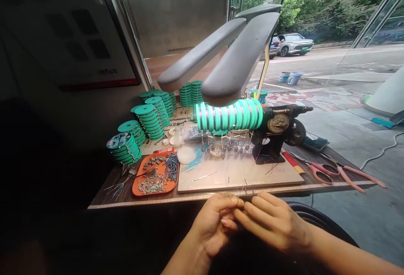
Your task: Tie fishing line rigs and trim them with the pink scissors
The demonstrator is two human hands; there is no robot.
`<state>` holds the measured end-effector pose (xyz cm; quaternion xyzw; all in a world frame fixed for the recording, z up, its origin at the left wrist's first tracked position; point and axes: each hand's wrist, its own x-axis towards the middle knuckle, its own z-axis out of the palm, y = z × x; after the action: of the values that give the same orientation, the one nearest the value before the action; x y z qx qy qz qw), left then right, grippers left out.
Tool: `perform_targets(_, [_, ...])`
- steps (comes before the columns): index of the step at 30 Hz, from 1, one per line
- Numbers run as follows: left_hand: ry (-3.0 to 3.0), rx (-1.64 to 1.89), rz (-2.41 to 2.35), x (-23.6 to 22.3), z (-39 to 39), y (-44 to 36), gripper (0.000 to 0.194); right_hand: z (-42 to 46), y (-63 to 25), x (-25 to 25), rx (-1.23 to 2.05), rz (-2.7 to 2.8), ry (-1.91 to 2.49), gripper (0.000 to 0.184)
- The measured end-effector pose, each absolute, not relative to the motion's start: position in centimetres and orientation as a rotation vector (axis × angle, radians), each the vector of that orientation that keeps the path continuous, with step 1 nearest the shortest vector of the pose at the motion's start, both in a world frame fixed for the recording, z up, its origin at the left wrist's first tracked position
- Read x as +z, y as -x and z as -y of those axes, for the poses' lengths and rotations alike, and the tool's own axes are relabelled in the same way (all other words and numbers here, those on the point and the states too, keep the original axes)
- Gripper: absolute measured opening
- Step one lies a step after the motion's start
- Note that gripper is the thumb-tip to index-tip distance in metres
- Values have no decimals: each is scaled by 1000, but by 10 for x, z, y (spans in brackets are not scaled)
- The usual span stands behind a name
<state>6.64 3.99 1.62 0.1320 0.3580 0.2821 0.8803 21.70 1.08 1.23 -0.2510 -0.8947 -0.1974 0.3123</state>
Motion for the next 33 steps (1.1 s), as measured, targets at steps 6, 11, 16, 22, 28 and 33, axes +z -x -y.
perform_targets(6, [-347, 619, -739, 18, -38, -66, 6, -7, -217, 4, 257, 2057, 973, 25])
perform_targets(11, [-759, 731, -843, 21, -36, -67, 10, 15, -212, 1, 885, 1844, 1289, 21])
perform_targets(16, [-2086, 1154, -1130, 9, -28, -64, 17, 16, -201, 36, 621, 2115, 1034, 20])
perform_targets(22, [-2696, 1608, -1207, -9, -30, -57, 21, -62, -187, 83, 1006, 1930, 1220, 16])
perform_targets(28, [-2162, 1291, -1024, 8, -34, -55, 17, -74, -184, 74, 931, 2021, 1225, 11])
perform_targets(33, [-892, 626, -872, 22, -48, -53, 13, -25, -209, 50, -175, 2325, 794, 27])
